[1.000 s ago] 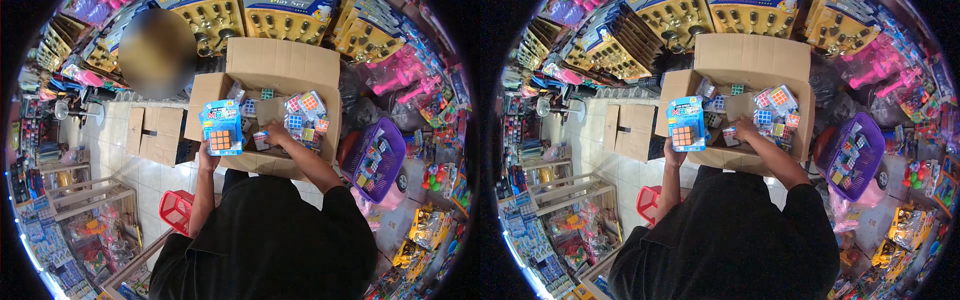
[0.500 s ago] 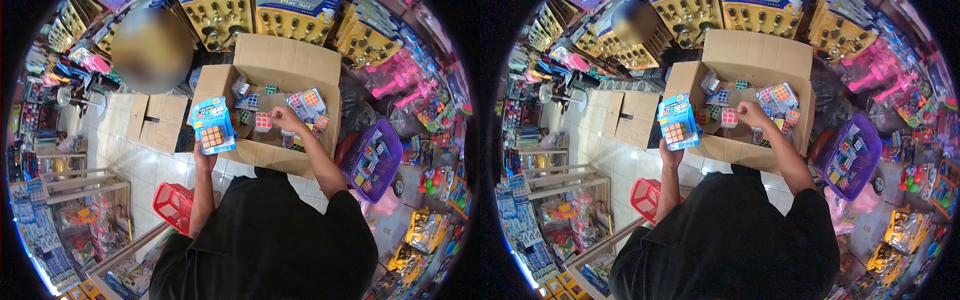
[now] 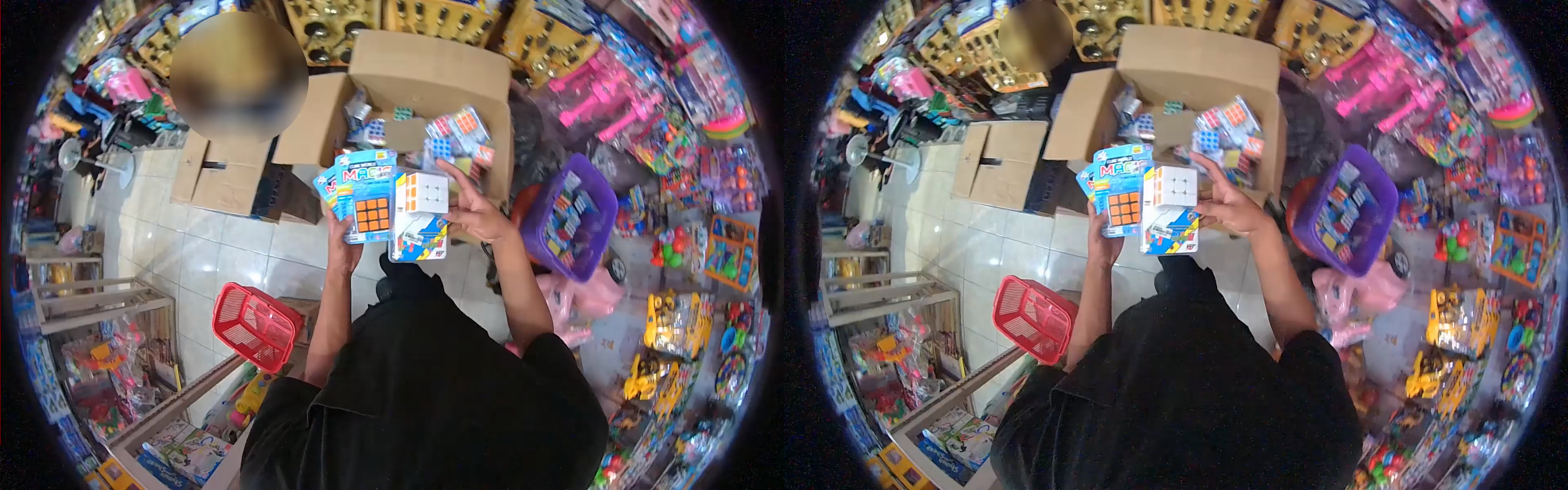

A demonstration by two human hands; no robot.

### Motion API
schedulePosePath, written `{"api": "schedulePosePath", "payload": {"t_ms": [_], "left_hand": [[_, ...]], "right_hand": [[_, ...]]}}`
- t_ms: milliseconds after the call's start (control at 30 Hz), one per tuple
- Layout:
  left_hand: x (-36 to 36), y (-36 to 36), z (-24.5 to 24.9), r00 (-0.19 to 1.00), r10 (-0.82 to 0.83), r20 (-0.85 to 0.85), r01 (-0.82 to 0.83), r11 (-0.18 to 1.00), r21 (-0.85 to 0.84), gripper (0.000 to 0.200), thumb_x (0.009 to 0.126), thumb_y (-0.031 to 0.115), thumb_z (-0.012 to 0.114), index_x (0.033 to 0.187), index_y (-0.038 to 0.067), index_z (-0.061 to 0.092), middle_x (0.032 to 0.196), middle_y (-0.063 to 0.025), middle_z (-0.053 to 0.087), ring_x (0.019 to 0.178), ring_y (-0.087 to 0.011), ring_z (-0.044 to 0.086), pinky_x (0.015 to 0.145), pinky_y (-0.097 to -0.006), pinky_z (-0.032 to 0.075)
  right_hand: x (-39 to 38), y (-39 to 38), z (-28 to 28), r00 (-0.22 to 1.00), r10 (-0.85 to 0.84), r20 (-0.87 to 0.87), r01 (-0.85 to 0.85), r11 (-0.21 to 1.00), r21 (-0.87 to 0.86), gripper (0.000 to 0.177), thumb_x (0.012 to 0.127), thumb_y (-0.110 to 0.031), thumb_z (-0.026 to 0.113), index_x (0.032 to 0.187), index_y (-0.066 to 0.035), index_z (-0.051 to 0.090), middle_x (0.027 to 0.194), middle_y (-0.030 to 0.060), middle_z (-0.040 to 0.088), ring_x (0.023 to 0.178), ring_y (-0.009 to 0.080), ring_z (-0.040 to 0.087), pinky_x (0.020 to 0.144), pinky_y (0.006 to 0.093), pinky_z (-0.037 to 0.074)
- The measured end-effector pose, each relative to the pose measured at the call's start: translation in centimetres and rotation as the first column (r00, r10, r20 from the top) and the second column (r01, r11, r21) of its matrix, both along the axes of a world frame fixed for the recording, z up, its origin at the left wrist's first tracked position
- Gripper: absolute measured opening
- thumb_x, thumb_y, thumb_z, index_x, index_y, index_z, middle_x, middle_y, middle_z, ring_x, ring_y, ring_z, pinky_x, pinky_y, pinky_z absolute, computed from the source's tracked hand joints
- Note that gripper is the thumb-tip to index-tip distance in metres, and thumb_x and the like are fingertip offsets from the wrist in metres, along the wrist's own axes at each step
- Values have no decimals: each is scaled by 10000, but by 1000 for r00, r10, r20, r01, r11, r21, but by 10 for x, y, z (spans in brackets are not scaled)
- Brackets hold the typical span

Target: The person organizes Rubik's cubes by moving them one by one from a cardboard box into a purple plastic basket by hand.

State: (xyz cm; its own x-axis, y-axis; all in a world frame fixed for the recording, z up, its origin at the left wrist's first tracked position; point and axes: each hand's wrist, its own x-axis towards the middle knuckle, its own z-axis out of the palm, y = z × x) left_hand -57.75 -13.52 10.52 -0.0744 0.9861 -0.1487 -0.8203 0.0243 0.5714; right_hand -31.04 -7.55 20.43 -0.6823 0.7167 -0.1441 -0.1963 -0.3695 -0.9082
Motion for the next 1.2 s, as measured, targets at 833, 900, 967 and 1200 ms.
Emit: {"api": "schedulePosePath", "payload": {"t_ms": [833, 900, 967, 1200], "left_hand": [[342, -27, -5, 788, -584, -196, 575, 812, -105, 635, 838, -54, 557, 1367, 142, 265, 1260, -58, 479, 1163, -183, 490, 974, -361, 425], [382, -16, -9, 747, -630, -211, 618, 776, -126, 626, 840, -41, 554, 1366, 138, 265, 1256, -58, 480, 1154, -181, 493, 964, -355, 427], [421, -9, -12, 684, -706, -183, 685, 708, -172, 615, 842, -27, 552, 1362, 135, 265, 1250, -57, 481, 1142, -177, 497, 951, -348, 429], [533, 32, -50, 523, -740, -422, 719, 649, -248, 620, 812, 84, 615, 1310, 104, 246, 1215, -114, 468, 1126, -203, 489, 928, -377, 435]], "right_hand": [[281, -153, -26, 648, -730, 219, 749, 663, -8, 567, 895, -201, 638, 1367, -65, 355, 1253, 112, 498, 1164, 170, 475, 971, 314, 396], [331, -148, -39, 657, -711, 251, 738, 674, -21, 544, 892, -206, 642, 1340, -55, 374, 1225, 106, 522, 1139, 173, 501, 957, 319, 412], [375, -150, -41, 673, -717, 183, 740, 660, -134, 493, 897, -207, 631, 1302, -49, 399, 1199, 93, 546, 1123, 195, 532, 946, 341, 440], [472, -150, -84, 585, -811, 25, 735, 517, -438, 506, 897, -234, 620, 1327, -132, 375, 1199, 91, 547, 1095, 246, 567, 911, 421, 482]]}}
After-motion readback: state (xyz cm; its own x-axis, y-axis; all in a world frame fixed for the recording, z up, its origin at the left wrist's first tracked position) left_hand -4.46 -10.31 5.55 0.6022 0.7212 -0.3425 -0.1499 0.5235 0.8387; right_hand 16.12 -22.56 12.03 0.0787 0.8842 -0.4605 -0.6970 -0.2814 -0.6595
